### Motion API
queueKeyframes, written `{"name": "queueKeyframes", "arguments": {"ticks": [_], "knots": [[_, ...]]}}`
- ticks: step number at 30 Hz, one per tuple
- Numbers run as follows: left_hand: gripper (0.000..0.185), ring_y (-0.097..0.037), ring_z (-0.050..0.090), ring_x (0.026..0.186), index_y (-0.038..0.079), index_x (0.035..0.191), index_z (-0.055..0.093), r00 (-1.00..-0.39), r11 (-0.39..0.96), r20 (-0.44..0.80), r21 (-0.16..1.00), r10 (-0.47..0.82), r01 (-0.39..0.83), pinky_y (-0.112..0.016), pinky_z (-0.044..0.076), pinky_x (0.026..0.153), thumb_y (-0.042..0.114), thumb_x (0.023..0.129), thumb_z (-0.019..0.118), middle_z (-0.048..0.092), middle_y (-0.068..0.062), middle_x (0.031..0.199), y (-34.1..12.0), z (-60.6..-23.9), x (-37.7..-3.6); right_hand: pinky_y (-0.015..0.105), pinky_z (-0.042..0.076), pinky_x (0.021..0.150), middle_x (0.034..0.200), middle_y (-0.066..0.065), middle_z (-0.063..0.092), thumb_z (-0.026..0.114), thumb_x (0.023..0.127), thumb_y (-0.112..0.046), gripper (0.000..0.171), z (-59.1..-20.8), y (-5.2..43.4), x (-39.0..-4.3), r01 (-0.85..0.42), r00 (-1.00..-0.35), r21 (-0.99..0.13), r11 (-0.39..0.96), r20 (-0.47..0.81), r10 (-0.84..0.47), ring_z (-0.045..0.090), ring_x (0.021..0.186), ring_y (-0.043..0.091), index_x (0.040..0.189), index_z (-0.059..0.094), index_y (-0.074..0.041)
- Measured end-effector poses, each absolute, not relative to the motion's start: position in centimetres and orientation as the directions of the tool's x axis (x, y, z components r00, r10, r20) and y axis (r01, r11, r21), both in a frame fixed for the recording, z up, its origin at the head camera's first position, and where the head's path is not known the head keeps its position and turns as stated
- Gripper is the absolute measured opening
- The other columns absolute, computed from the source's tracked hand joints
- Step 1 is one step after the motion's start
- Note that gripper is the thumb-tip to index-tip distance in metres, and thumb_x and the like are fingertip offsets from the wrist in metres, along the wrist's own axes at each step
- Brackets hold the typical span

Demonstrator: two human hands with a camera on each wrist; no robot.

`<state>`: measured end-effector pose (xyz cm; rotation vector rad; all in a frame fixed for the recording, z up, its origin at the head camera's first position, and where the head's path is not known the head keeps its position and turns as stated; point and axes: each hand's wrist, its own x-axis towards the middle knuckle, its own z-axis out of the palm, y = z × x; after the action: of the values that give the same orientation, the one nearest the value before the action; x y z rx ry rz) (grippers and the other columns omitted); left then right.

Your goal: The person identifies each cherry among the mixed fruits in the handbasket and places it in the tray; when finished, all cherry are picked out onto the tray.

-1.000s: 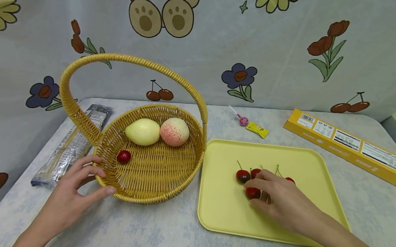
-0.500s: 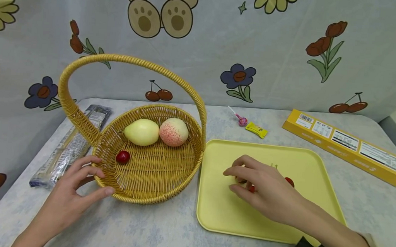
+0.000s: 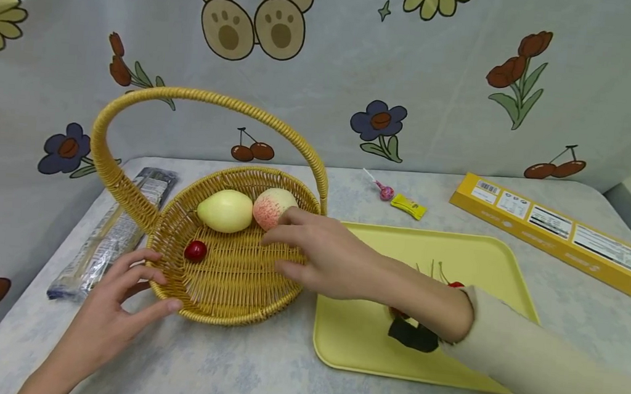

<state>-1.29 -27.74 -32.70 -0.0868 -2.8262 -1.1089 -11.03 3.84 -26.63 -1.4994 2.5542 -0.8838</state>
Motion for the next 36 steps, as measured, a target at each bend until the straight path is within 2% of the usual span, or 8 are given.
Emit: {"name": "queueKeyframes", "arguments": {"ticks": [4, 13, 18, 20, 23, 27, 33, 36], "knots": [[0.025, -0.033, 0.04, 0.124, 0.007, 0.097, 0.063, -0.994, 0.739, 0.106, 0.67, 0.004, 0.075, -0.056, 0.051, 0.089, 0.02, 0.084, 0.081, 0.043, -0.008, 0.135, -27.7, -32.6, -1.3, 0.026, 0.048, 0.09, 0.125, 0.004, 0.058, 0.071, 0.092, -0.015, 0.034, -26.4, 0.1, -12.2, -0.79, -0.475, -0.489, 0.37, 0.107, -0.873, 0.054, 0.109, 0.014, 0.125, 0.066, -0.012], [0.026, -0.03, 0.041, 0.123, 0.008, 0.098, 0.063, -0.995, 0.745, 0.103, 0.664, 0.003, 0.071, -0.056, 0.05, 0.09, 0.021, 0.084, 0.081, 0.043, -0.006, 0.135, -27.7, -32.6, -1.3, 0.017, 0.043, 0.093, 0.125, -0.001, 0.061, 0.067, 0.093, -0.012, 0.036, -25.7, -6.0, -14.0, -0.825, -0.323, -0.464, 0.322, -0.08, -0.943, 0.052, 0.116, 0.012, 0.129, 0.063, -0.011], [0.026, -0.029, 0.04, 0.123, 0.008, 0.098, 0.064, -0.995, 0.743, 0.098, 0.667, -0.002, 0.064, -0.057, 0.05, 0.09, 0.021, 0.084, 0.081, 0.043, -0.006, 0.136, -27.7, -32.6, -1.4, 0.017, 0.044, 0.089, 0.128, 0.002, 0.06, 0.068, 0.092, -0.007, 0.041, -25.7, -7.9, -15.2, -0.787, -0.285, -0.511, 0.345, -0.195, -0.938, 0.054, 0.113, 0.013, 0.132, 0.061, -0.007], [0.026, -0.029, 0.04, 0.123, 0.008, 0.098, 0.064, -0.995, 0.743, 0.103, 0.666, 0.0, 0.069, -0.055, 0.051, 0.09, 0.021, 0.084, 0.081, 0.043, -0.006, 0.136, -27.7, -32.6, -1.4, 0.017, 0.044, 0.086, 0.131, 0.002, 0.058, 0.068, 0.091, -0.005, 0.043, -25.7, -8.6, -15.7, -0.774, -0.285, -0.515, 0.37, -0.239, -0.928, 0.053, 0.111, 0.011, 0.133, 0.06, -0.007], [0.026, -0.027, 0.041, 0.122, 0.009, 0.098, 0.064, -0.993, 0.742, 0.115, 0.665, 0.006, 0.082, -0.032, 0.056, 0.09, 0.02, 0.083, 0.082, 0.044, -0.005, 0.135, -27.8, -32.6, -1.3, 0.017, 0.045, 0.079, 0.13, 0.003, 0.057, 0.066, 0.09, -0.002, 0.045, -25.7, -9.3, -16.3, -0.769, -0.27, -0.513, 0.381, -0.28, -0.921, 0.052, 0.103, 0.011, 0.134, 0.06, -0.007], [0.024, -0.02, 0.042, 0.119, 0.009, 0.096, 0.064, -0.989, 0.736, 0.144, 0.667, 0.022, 0.113, -0.003, 0.043, 0.084, 0.018, 0.083, 0.082, 0.045, -0.003, 0.133, -27.8, -32.7, -1.2, 0.018, 0.045, 0.079, 0.128, 0.004, 0.057, 0.065, 0.089, 0.0, 0.044, -25.6, -9.6, -16.7, -0.768, -0.234, -0.524, 0.369, -0.306, -0.923, 0.052, 0.103, 0.011, 0.133, 0.061, -0.006], [0.024, -0.014, 0.041, 0.116, 0.009, 0.095, 0.064, -0.987, 0.738, 0.161, 0.663, 0.024, 0.126, -0.005, 0.045, 0.084, 0.017, 0.083, 0.082, 0.045, -0.002, 0.131, -27.7, -32.8, -1.2, 0.017, 0.043, 0.08, 0.133, 0.003, 0.056, 0.064, 0.09, 0.002, 0.046, -25.5, -10.3, -16.7, -0.763, -0.209, -0.533, 0.367, -0.333, -0.919, 0.051, 0.109, 0.013, 0.135, 0.059, -0.006], [0.024, -0.019, 0.042, 0.117, 0.009, 0.095, 0.064, -0.987, 0.739, 0.159, 0.663, 0.02, 0.122, -0.016, 0.053, 0.086, 0.017, 0.082, 0.082, 0.045, -0.003, 0.131, -27.7, -32.8, -1.2, 0.016, 0.043, 0.081, 0.136, 0.004, 0.055, 0.062, 0.091, 0.003, 0.047, -25.9, -11.1, -16.8, -0.765, -0.193, -0.537, 0.356, -0.336, -0.922, 0.051, 0.113, 0.013, 0.137, 0.058, -0.006]]}}
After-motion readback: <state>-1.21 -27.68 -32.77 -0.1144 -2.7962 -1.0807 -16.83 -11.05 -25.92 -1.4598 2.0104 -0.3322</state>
